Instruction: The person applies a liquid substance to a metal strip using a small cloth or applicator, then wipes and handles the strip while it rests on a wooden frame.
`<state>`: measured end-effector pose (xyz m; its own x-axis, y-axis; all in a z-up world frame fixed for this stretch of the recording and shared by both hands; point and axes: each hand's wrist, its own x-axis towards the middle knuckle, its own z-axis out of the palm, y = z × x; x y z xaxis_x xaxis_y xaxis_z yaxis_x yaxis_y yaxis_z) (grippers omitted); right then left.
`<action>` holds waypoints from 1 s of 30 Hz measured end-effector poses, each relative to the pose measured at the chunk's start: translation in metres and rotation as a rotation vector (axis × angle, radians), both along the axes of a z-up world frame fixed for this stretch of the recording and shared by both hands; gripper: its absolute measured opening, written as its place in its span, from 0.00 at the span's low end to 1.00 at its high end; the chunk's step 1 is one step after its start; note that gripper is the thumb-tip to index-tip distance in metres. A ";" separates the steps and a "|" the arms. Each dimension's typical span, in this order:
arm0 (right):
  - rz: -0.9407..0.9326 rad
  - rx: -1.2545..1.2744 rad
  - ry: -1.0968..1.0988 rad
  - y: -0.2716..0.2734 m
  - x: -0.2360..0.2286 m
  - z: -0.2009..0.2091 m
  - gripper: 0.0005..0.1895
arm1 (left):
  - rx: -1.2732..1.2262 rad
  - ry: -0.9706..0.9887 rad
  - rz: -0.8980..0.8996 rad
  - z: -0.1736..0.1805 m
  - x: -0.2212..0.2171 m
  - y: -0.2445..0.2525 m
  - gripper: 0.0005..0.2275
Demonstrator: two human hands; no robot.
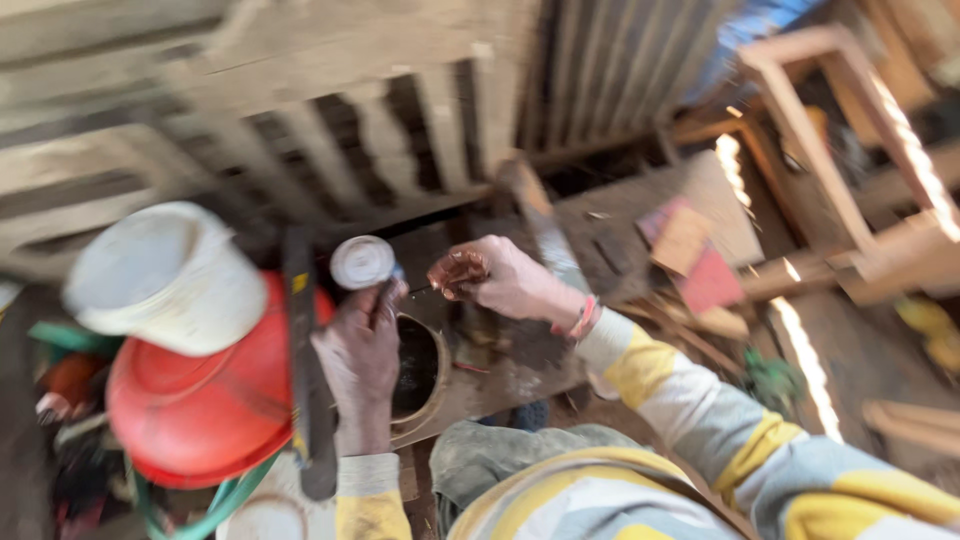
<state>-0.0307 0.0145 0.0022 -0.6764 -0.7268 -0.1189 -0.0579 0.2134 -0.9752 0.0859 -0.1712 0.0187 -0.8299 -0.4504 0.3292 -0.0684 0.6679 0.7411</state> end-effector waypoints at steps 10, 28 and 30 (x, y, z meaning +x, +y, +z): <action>-0.122 0.073 0.103 0.156 -0.009 0.027 0.15 | 0.322 -0.082 -0.456 0.079 -0.070 0.128 0.07; -0.376 0.103 0.313 0.222 0.007 -0.003 0.11 | 0.325 -0.192 -0.358 -0.044 -0.063 0.189 0.22; -0.418 0.158 0.301 0.226 0.009 -0.002 0.12 | 0.072 -0.332 -0.506 -0.091 -0.043 0.191 0.34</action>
